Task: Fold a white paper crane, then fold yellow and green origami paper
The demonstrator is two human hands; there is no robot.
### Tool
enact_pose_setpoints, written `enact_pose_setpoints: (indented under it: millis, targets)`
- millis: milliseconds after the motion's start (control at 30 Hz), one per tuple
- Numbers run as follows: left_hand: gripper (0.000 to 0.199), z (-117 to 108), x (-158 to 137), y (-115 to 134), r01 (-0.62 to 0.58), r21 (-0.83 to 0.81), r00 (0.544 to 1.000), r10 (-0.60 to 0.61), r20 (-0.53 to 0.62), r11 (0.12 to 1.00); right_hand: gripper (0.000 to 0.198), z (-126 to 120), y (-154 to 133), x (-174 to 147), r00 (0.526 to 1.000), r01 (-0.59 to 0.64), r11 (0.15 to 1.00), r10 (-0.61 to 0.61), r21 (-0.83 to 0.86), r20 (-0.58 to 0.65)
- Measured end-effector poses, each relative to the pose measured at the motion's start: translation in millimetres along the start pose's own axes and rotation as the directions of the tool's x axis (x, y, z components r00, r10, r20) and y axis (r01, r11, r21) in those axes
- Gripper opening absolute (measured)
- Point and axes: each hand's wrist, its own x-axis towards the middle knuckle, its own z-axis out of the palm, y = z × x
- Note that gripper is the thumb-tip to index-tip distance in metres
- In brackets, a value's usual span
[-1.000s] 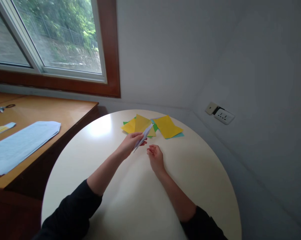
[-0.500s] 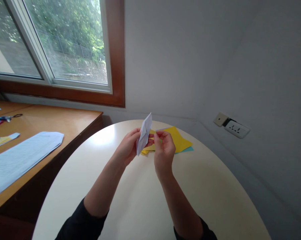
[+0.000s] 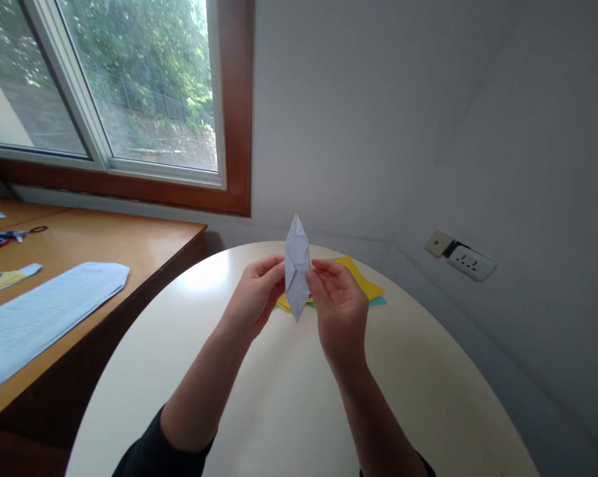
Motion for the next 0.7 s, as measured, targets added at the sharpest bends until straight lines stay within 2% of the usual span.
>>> enact_pose_setpoints:
  millis: [200, 300, 500, 700]
  targets:
    - [0.027, 3.0, -5.0, 3.5, -0.079, 0.062, 0.997, 0.079, 0.007, 0.995, 0.017, 1.3, 0.1, -0.9, 0.999, 0.021, 1.0, -0.021, -0.002, -0.029]
    - [0.03, 3.5, -7.3, 4.8, -0.104, 0.168, 0.995, 0.101, 0.026, 0.98, 0.016, 1.4, 0.5, -1.4, 0.998, 0.039, 0.999, -0.04, -0.009, -0.041]
    - [0.026, 2.1, -8.1, 5.3, -0.141, 0.323, 0.989, 0.148, 0.003, 0.936, 0.017, -1.5, 1.4, 0.2, 0.999, 0.053, 0.998, -0.052, -0.044, 0.006]
    - [0.022, 2.6, -7.6, 5.2, -0.166, 0.345, 0.985, 0.173, 0.012, 0.924, 0.017, -2.2, 2.2, 1.1, 0.998, 0.054, 0.997, -0.053, -0.049, 0.018]
